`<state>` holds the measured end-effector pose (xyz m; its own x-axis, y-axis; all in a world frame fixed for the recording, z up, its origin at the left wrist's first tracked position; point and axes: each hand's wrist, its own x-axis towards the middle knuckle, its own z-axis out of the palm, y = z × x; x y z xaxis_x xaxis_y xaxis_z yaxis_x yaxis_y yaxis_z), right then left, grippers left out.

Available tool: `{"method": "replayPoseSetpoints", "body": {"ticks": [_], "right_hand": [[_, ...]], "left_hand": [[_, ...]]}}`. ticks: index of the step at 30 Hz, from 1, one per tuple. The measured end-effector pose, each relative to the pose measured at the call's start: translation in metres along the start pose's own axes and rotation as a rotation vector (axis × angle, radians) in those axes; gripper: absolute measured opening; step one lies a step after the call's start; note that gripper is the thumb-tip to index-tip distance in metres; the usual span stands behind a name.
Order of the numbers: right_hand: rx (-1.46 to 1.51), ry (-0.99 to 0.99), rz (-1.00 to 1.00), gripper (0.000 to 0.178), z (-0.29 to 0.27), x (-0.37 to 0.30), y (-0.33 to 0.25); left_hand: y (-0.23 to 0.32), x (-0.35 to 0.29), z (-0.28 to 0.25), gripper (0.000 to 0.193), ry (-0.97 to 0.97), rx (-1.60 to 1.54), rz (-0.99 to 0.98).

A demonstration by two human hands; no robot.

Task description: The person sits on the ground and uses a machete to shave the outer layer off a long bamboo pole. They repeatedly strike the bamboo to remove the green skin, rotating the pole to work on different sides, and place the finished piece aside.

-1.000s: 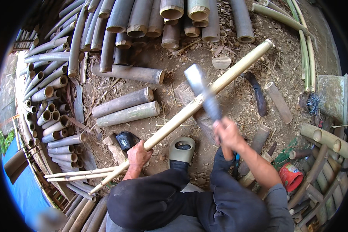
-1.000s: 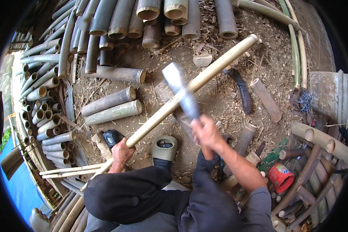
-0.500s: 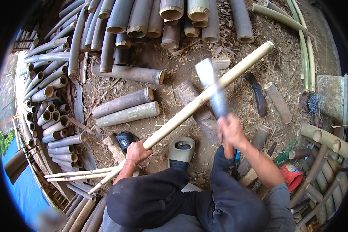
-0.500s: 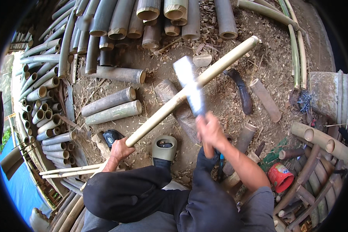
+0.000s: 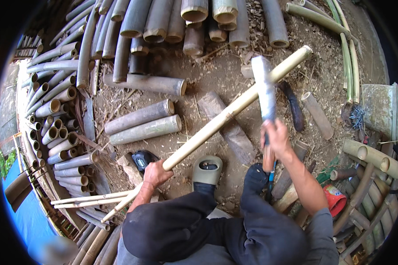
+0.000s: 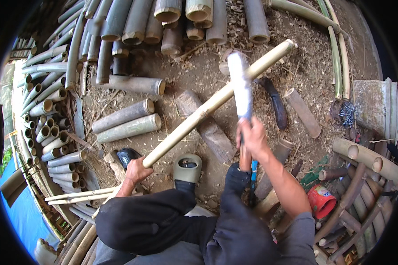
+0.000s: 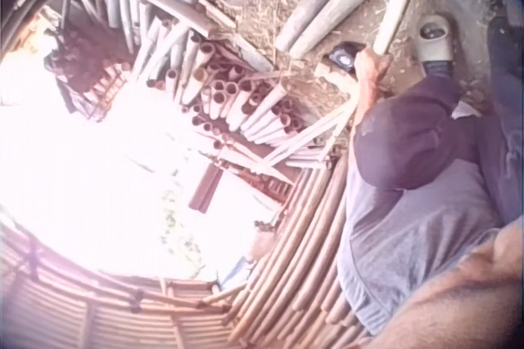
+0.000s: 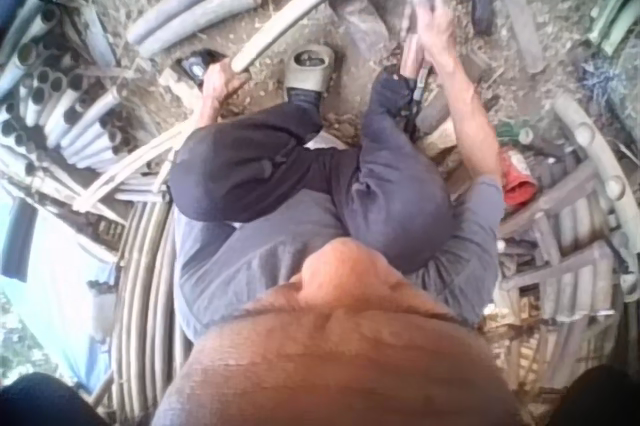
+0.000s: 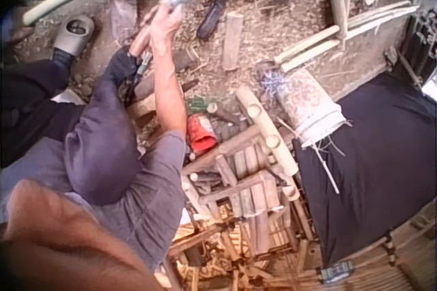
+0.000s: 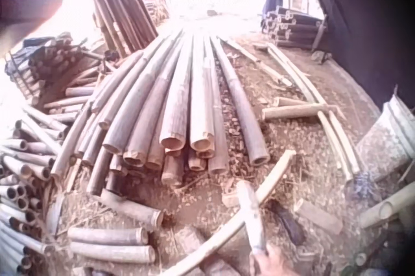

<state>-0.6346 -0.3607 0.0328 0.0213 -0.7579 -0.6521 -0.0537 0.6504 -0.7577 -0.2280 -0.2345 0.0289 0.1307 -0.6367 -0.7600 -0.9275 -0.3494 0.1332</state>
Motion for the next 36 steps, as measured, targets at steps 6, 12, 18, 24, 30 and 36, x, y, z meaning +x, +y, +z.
{"method": "replayPoseSetpoints", "body": {"ticks": [6,12,18,24,30,36], "right_hand": [[-0.424,-0.723,0.135,0.026,0.030,-0.054,0.012],[0.051,0.113,-0.061,0.022,0.015,-0.004,0.011],[-0.157,-0.204,0.142,0.019,0.013,-0.017,-0.003],[-0.294,-0.418,0.100,0.024,0.025,-0.039,0.022],[0.020,-0.023,-0.020,0.027,-0.004,0.001,0.010],[-0.488,-0.660,0.083,0.024,0.026,-0.046,0.018]], "left_hand": [[0.005,0.012,0.000,0.050,-0.018,0.030,0.031],[0.003,-0.001,0.006,0.042,0.056,0.062,-0.021],[0.003,-0.001,0.005,0.038,0.082,0.053,0.002],[0.005,0.000,0.004,0.039,0.060,0.031,-0.007],[-0.005,0.000,0.005,0.043,-0.013,-0.047,0.018],[-0.008,0.014,-0.005,0.040,-0.186,-0.272,0.037]]}}
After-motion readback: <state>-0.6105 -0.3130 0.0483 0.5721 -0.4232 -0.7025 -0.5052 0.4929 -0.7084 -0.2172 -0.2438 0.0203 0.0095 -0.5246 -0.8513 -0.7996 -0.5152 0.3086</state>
